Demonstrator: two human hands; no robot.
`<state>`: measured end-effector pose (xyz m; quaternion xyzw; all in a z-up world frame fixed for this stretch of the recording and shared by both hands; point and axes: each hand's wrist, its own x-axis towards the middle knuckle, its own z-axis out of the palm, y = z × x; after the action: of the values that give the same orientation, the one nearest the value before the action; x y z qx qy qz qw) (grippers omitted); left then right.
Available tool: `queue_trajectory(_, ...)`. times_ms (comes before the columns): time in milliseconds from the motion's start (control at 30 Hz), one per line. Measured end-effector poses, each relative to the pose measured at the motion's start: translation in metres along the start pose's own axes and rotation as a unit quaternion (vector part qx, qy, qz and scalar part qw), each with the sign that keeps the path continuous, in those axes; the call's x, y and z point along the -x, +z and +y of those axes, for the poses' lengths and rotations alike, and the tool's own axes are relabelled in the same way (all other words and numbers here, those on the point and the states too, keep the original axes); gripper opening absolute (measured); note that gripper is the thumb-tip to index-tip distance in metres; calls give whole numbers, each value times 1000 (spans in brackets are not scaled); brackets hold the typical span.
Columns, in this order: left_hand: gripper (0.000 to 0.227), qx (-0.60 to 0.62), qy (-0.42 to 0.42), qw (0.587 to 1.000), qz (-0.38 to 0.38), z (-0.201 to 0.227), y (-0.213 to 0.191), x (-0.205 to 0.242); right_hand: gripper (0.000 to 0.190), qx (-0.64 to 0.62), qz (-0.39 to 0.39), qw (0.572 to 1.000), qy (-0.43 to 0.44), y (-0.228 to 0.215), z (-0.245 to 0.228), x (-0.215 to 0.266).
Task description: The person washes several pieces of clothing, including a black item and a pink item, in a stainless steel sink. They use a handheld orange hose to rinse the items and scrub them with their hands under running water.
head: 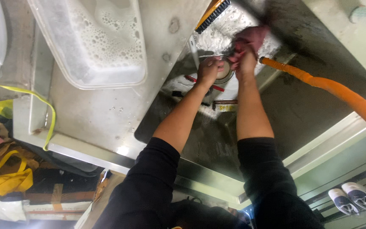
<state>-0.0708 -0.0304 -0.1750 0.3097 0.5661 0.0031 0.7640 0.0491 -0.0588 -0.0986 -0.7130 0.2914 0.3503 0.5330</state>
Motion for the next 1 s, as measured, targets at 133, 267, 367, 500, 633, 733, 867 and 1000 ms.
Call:
queue_trajectory(133,36,-63,-25,998,9,26,0,30,34,-92,69,993,7,-12,1,-15)
queue_trajectory(267,40,-67,-52,996,14,9,-6,29,16,-66,-52,995,-56,-10,4,2)
queue_trajectory(367,35,-135,-55,989,24,-7,-13,19,14,-105,-26,994,11,3,-7,10)
queue_trajectory(500,30,-194,-51,979,25,24,-33,59,16,-76,-66,991,82,2,1,74)
queue_trajectory(633,32,-194,10,981,17,63,-46,106,26,-138,-115,978,106,3,-3,167)
queue_trajectory(733,38,-104,49,991,-65,119,-30,180,19,-287,-128,939,139,5,-37,265)
queue_trajectory(867,69,304,-46,879,-365,175,5,288,64,-674,-404,586,198,-5,-40,347)
queue_trajectory(1000,52,373,-155,768,-497,210,32,297,54,-642,-473,586,140,-10,-67,380)
